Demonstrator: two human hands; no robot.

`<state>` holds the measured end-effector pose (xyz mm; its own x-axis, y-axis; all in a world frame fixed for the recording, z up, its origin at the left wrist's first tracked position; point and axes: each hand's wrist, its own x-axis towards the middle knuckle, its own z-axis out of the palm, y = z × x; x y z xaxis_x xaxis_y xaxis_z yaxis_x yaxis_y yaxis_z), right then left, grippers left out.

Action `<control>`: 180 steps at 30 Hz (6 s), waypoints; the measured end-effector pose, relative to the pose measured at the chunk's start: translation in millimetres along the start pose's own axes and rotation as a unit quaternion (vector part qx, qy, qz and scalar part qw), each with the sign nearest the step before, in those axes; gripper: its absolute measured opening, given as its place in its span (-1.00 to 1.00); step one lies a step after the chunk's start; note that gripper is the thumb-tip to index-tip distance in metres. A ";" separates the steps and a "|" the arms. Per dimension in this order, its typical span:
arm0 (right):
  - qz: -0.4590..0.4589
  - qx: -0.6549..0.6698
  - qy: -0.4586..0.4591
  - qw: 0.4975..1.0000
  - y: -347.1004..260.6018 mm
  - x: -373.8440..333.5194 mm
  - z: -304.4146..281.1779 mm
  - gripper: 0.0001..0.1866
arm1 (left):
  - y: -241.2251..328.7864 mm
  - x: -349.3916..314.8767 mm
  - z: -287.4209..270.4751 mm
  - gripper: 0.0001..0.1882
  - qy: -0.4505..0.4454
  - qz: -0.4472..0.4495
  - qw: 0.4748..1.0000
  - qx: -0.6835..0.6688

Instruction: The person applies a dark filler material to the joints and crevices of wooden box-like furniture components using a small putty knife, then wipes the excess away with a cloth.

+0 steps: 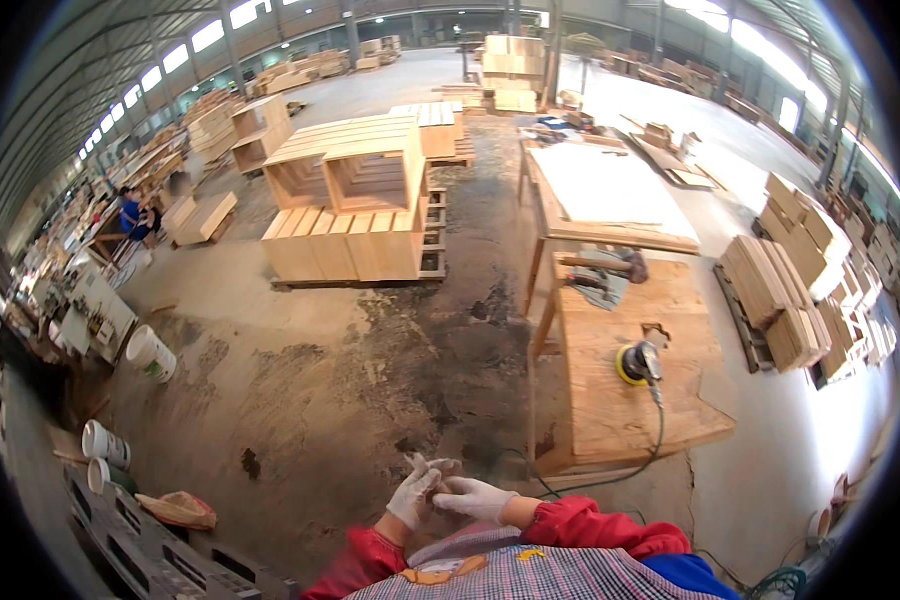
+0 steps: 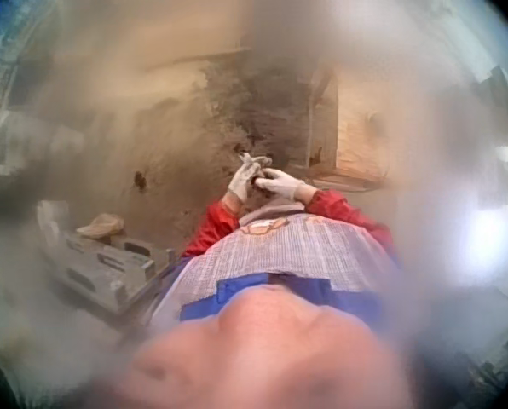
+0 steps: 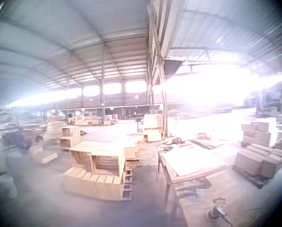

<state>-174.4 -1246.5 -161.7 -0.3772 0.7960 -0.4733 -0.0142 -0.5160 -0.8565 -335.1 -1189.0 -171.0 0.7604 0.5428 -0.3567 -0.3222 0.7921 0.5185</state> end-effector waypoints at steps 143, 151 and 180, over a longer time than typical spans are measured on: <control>-0.086 0.341 0.613 0.707 -521.7 863.0 -371.7 -0.75 | 971.6 678.4 -376.6 -0.62 -0.220 -0.290 0.930 0.047; -0.121 0.268 0.561 0.774 -611.3 972.5 -406.7 -0.77 | 1145.4 772.4 -508.3 -0.67 0.083 0.075 0.977 -0.180; -0.175 0.360 0.458 0.794 -621.0 914.1 -436.3 -0.73 | 1305.3 664.5 -328.9 -0.49 -0.034 0.371 0.883 0.283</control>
<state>-106.4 -60.4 -152.4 0.5933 0.6563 -0.4661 -0.6192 0.0022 -0.7852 -435.8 297.5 13.2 0.4956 0.8212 0.2827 -0.4266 -0.0534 0.9028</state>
